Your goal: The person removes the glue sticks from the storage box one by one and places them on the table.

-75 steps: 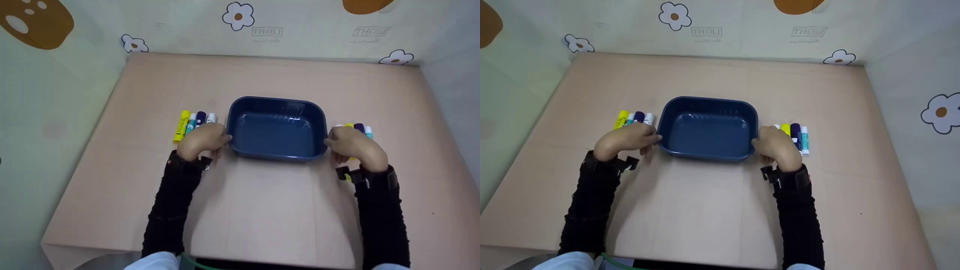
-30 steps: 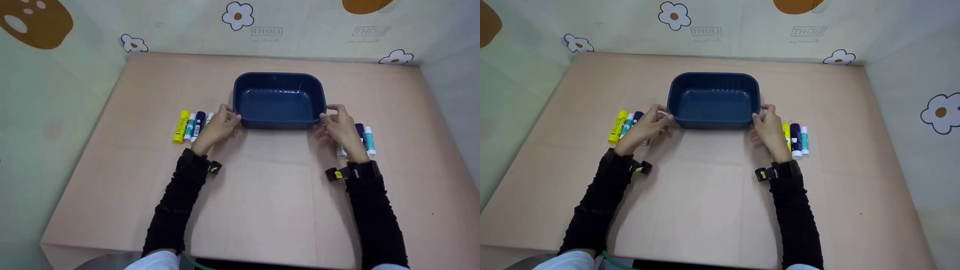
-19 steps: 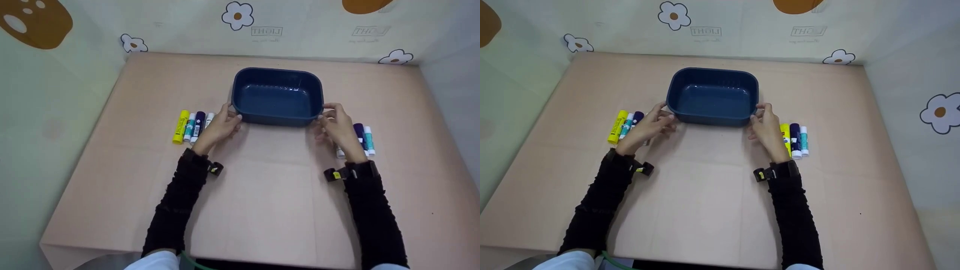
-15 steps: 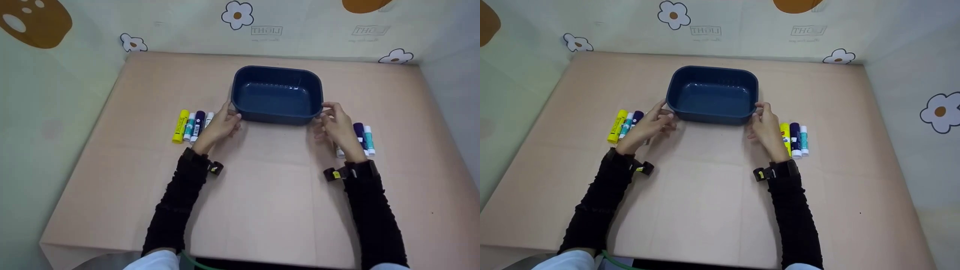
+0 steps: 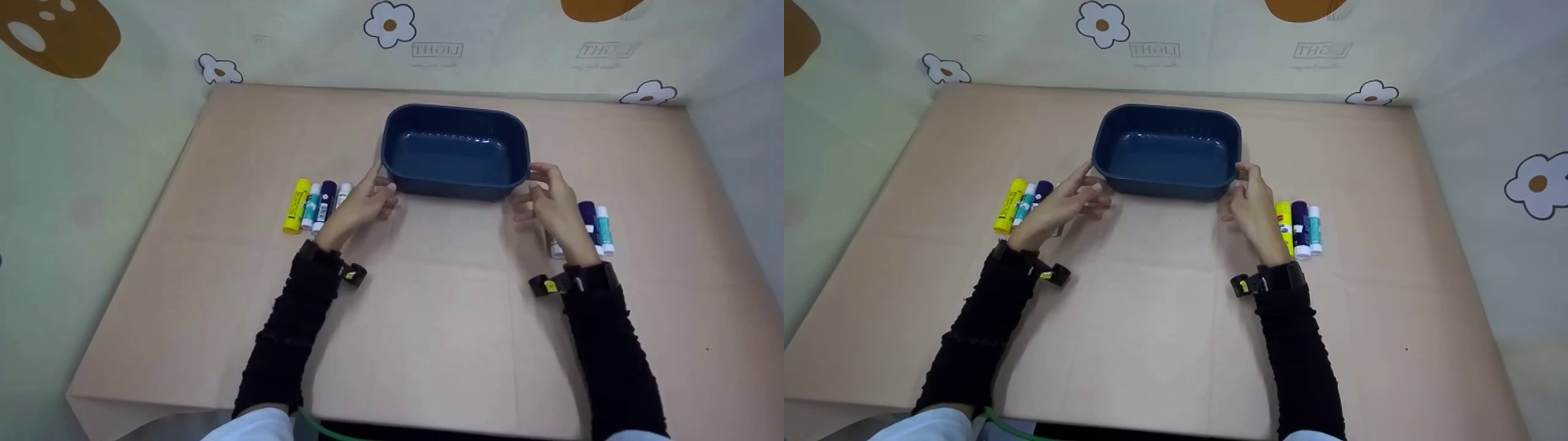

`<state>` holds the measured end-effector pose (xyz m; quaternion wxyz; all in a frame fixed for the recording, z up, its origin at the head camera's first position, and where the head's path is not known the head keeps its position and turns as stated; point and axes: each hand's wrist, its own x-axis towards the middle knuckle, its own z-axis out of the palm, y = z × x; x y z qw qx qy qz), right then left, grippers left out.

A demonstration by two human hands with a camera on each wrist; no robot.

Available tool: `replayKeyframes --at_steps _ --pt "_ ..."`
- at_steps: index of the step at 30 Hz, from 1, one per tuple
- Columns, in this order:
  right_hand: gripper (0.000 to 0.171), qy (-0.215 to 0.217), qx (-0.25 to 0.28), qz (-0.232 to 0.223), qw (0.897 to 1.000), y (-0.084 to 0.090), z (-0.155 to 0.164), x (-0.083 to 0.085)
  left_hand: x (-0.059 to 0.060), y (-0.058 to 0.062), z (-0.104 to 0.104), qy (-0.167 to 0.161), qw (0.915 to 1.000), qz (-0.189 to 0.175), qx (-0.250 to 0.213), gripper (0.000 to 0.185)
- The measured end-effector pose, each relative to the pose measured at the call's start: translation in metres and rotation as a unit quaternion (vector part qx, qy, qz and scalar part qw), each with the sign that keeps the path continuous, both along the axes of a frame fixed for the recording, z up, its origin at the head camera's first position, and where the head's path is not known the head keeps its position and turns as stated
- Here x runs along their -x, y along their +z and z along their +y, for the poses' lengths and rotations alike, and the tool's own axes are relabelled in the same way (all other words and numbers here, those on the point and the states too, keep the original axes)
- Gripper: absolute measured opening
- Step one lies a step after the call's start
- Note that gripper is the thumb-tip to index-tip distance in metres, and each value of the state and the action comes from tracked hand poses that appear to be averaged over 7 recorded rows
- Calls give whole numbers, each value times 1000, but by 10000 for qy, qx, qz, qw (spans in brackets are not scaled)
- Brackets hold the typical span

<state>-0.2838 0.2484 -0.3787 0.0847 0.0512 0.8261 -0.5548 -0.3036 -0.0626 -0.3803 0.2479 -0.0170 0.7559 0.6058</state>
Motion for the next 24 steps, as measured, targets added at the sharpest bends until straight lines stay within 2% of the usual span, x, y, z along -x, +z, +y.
replayKeyframes --at_steps 8,15,18,21,22,24 --pt "42 89 -238 157 9996 0 2 -1 1 -2 3 0 9999 115 8 65" --pt "44 -13 -218 155 9996 0 1 -1 1 -1 3 27 9995 327 -3 62" --pt "44 58 -661 284 9974 1 1 -1 1 -1 5 51 9981 575 223 61" --pt "48 172 -1301 567 9897 2 0 -3 0 1 6 104 9886 1161 953 59" --pt "50 221 -1498 700 9860 3 0 -4 -1 2 6 116 9817 1382 1307 58" --pt "58 381 -1840 954 9775 4 -1 -5 -4 4 7 130 9620 1809 2040 58"
